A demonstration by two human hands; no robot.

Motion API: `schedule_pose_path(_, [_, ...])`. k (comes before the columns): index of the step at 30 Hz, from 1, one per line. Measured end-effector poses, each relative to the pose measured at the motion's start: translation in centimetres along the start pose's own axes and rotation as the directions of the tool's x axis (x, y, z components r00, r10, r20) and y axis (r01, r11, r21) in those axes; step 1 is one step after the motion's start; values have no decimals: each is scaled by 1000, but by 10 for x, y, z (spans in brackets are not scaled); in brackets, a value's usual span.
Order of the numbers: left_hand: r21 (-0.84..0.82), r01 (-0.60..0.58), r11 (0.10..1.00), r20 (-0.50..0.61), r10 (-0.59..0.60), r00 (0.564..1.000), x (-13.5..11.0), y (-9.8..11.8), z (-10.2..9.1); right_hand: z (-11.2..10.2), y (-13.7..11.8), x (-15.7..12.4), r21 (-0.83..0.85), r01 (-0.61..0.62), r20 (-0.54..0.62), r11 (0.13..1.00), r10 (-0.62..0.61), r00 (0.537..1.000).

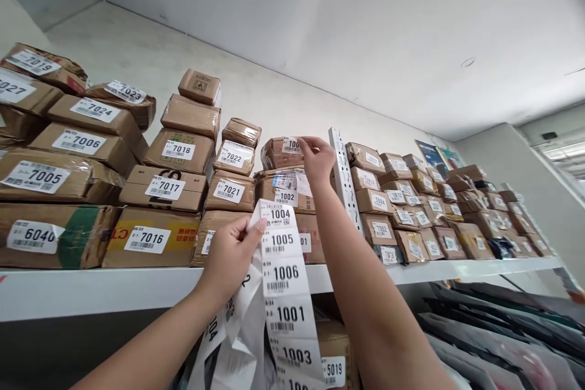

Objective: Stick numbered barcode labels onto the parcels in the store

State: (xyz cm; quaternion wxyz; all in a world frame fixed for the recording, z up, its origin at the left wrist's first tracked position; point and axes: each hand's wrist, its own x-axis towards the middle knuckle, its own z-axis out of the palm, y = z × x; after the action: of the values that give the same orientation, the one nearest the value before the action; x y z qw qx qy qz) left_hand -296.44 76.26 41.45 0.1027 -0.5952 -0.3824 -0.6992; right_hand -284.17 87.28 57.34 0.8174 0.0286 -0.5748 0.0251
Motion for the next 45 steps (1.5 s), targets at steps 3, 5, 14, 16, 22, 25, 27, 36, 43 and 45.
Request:
schedule_pose_path(3, [14,40,999,25,-40,999,-7,-8,-7,6,24,29,-153,75,75,985,-65,995])
schedule_pose_path(5, [29,61,998,-7,-61,998,-9,-13,-12,8,33,34,-193,124,106,973,-105,989])
schedule_pose_path(14, [19,48,999,-112,-45,993,-6,-16,-24,10,24,23,-537,231,14,811,-265,964])
schedule_pose_path(16, [18,39,999,-128,-37,991,-7,-16,-23,11,29,27,-509,232,4,829,-267,964])
schedule_pose_path(22, [-25,28,999,-166,-32,986,-8,-10,-17,6,50,40,-286,247,282,926,-165,945])
schedule_pose_path(25, [-62,25,998,-178,-36,983,-8,-8,-17,-2,36,22,-255,252,94,934,-235,967])
schedule_pose_path(27, [-70,17,997,-192,-31,981,-8,-8,-18,-10,15,-5,-98,235,38,967,-233,972])
schedule_pose_path(36, [76,80,994,-61,-75,995,-15,-3,-36,-19,-34,-113,368,-359,720,858,-19,693])
schedule_pose_path(43, [98,97,990,-68,-91,994,-3,4,-68,13,-58,-139,319,-297,588,900,58,807])
schedule_pose_path(45, [78,89,993,-118,-79,990,1,4,-79,30,-69,-146,302,-258,511,918,72,857])
